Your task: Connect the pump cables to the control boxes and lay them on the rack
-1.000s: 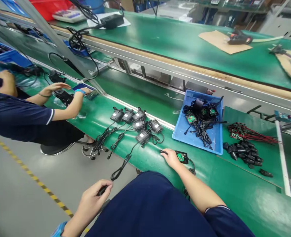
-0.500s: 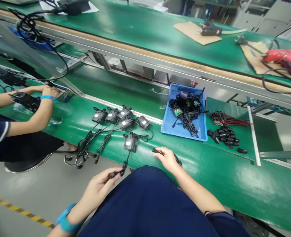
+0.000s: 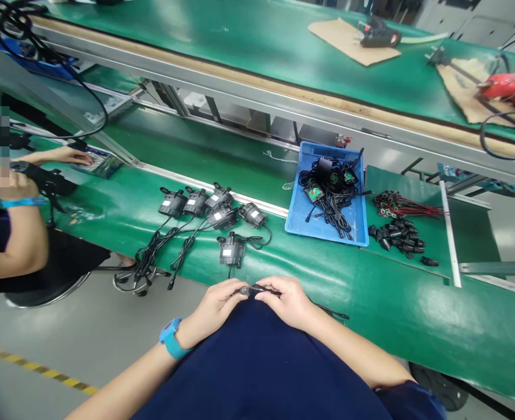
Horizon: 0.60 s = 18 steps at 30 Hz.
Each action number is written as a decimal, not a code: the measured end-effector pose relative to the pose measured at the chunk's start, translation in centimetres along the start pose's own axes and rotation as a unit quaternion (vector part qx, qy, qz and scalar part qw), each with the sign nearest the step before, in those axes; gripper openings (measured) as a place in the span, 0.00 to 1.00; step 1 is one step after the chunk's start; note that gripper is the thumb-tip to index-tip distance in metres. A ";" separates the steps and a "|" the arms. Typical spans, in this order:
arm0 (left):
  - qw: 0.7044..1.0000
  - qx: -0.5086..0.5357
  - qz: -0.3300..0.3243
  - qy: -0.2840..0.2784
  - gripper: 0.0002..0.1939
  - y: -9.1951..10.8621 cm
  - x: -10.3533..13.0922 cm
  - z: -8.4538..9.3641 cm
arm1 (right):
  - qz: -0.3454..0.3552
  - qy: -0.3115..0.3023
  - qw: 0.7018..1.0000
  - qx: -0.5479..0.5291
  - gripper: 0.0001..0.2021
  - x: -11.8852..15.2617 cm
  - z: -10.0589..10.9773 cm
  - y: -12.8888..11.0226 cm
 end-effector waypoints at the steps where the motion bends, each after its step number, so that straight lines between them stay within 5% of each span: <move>1: 1.000 -0.005 -0.008 0.005 0.10 0.1 -0.1 0.1 | 0.008 0.002 1.000 0.017 0.11 0.0 0.0 -0.3; 8: 0.995 -0.074 -0.050 0.049 0.11 -0.2 -0.1 0.7 | 0.017 0.012 0.998 0.067 0.10 0.1 0.0 -0.8; 18: 0.986 -0.134 -0.093 0.033 0.10 1.0 0.3 0.7 | -0.034 -0.009 0.990 0.140 0.08 0.6 -0.4 -0.9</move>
Point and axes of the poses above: each hand's wrist, its own x-axis away from the middle knuckle, its own z-axis out of the back of the hand, y = z × x, the point moved 5 cm from there along -x, towards the middle knuckle, and after that the axes turned 1 degree about x, right-handed, at the moved point
